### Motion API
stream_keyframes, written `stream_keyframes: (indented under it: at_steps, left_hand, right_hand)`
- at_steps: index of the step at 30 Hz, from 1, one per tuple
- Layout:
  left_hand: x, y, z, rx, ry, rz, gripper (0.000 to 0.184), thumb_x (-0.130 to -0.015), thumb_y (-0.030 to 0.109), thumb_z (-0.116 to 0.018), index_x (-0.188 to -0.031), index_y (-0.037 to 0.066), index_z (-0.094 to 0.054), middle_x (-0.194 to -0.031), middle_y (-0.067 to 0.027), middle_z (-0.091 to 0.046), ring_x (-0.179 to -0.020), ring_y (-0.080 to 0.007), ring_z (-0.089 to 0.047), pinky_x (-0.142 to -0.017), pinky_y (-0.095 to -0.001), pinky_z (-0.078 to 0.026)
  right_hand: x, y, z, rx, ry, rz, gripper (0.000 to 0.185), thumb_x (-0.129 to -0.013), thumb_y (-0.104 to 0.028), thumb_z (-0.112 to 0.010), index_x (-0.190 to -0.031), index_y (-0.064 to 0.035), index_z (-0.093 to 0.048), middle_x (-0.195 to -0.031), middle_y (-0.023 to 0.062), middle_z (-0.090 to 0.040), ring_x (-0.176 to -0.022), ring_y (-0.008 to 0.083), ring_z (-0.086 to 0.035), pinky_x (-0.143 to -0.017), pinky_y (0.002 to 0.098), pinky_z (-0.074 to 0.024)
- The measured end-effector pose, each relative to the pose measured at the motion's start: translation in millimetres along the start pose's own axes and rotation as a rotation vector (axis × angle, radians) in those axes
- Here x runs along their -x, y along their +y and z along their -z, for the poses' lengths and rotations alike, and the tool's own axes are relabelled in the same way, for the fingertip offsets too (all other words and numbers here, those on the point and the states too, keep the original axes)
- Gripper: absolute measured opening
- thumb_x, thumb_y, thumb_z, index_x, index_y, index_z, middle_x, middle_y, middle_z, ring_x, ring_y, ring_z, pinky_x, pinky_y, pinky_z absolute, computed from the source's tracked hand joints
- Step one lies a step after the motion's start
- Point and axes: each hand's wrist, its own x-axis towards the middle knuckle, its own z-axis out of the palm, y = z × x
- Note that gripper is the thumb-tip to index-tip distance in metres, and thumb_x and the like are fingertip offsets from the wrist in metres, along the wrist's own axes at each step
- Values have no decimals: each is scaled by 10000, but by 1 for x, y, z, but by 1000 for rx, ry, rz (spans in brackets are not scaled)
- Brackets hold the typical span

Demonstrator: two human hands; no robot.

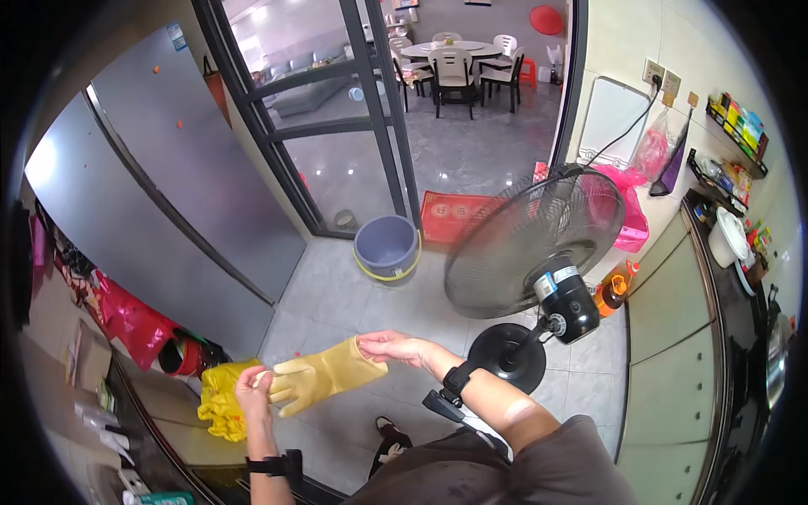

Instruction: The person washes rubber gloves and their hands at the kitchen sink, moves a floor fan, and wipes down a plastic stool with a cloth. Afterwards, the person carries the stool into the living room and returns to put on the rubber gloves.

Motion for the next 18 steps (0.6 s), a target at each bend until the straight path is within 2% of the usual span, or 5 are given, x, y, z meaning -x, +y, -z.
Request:
stream_keyframes:
  at_steps: [7,9,14,17,18]
  left_hand:
    - [-91,88,14,54,-182,-182,186,-687,-60,-611,-865,-22,-570,-806,-62,-590,-749,-122,-556,-688,-225,-443]
    - [-113,124,20,48,-212,-280,173,-683,-56,-607,-850,-23,-572,-799,-62,-591,-742,-124,-557,-688,-230,-442]
    - [-145,151,13,-146,-258,-527,94,-699,-45,-593,-786,-11,-585,-769,-29,-590,-677,-88,-546,-629,-219,-439]
    - [-169,144,23,-490,27,-740,148,-654,-20,-601,-796,20,-594,-765,-78,-578,-710,-224,-573,-641,-289,-442]
    - [-173,136,29,-886,256,-996,189,-638,11,-614,-822,48,-599,-763,-82,-576,-719,-252,-569,-642,-322,-447]
  right_hand:
    - [-95,4,-36,-120,525,160,259,-834,-216,-583,-1018,-42,-530,-851,37,-592,-774,139,-578,-664,276,-486]
    - [-112,1,-37,-422,531,184,170,-868,-165,-517,-974,-32,-532,-871,68,-608,-835,166,-593,-725,323,-502]
    - [-149,4,-55,-592,444,215,124,-887,-139,-471,-930,-39,-530,-938,94,-607,-863,191,-600,-772,346,-501]
    - [-155,-23,-73,-640,489,262,108,-877,-138,-493,-906,-40,-528,-949,93,-599,-851,193,-603,-766,342,-505]
    - [-156,-29,-74,-600,469,273,99,-866,-134,-513,-899,-43,-530,-932,85,-600,-842,191,-605,-761,340,-508]
